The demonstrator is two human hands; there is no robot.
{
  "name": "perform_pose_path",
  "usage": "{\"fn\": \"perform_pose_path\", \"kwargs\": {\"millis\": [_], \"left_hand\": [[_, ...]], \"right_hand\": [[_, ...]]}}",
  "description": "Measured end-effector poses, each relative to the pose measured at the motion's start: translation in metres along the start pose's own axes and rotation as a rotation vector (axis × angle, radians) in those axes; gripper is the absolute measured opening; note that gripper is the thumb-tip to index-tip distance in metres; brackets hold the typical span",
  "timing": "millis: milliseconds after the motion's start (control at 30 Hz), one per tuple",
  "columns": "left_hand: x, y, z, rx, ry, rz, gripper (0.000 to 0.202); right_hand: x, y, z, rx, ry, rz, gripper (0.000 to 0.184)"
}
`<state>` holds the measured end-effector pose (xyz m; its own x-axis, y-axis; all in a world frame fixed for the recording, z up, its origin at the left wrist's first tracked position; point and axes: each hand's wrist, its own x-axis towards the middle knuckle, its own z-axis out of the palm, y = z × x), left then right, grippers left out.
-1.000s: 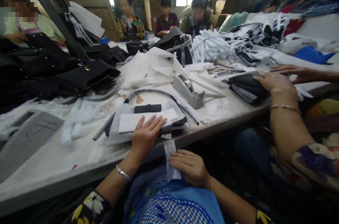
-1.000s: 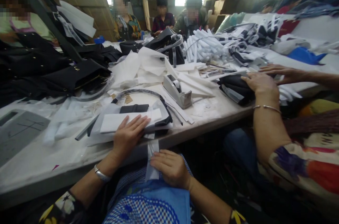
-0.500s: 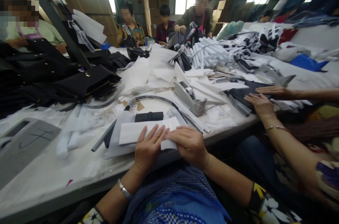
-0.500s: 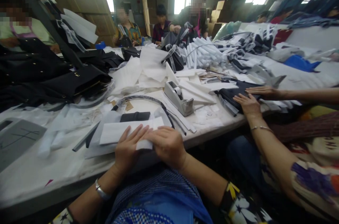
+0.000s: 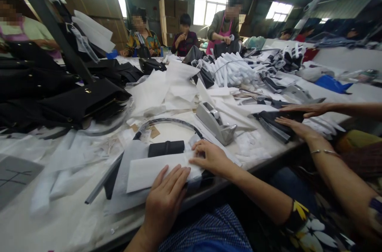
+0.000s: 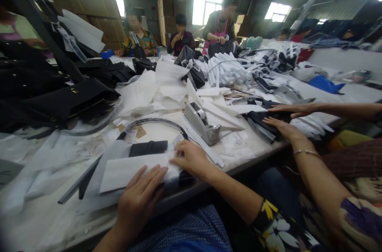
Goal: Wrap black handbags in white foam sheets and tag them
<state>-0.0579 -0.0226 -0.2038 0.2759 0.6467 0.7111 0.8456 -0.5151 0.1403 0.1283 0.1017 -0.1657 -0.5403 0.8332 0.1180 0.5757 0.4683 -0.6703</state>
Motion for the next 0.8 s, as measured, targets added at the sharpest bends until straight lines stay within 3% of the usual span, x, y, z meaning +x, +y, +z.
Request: {"fn": "perform_pose_path", "kwargs": {"millis": [167,333,400,467,567,667,800], "left_hand": [[0.0,0.003,0.002,0.057,-0.051,0.011,0.045],[-0.003,-0.006,0.003,0.199,-0.156,0.129,0.052],[-0.005,-0.011,0.005,0.226,-0.158,0.159,0.055],[-0.007,-0.013,0.007,0.236,-0.145,0.169,0.056],[-0.007,-0.012,0.009,0.255,-0.122,0.165,0.057],[-0.007,-0.011,0.01,0.278,-0.109,0.173,0.058],[-0.01,-0.017,0.014,0.273,-0.085,0.212,0.06]], "right_hand": [[0.007,0.001,0.003,-0.105,-0.029,0.044,0.018],[0.007,-0.004,-0.003,-0.062,-0.005,0.06,0.023],[0.008,0.0,-0.02,0.023,0.051,-0.02,0.022],[0.013,0.008,-0.047,0.025,0.187,-0.061,0.018],[0.028,0.029,-0.094,-0.173,0.317,0.02,0.021],[0.051,0.056,-0.13,-0.265,0.216,0.12,0.021],[0.066,0.091,-0.146,-0.286,0.102,0.208,0.015]]}}
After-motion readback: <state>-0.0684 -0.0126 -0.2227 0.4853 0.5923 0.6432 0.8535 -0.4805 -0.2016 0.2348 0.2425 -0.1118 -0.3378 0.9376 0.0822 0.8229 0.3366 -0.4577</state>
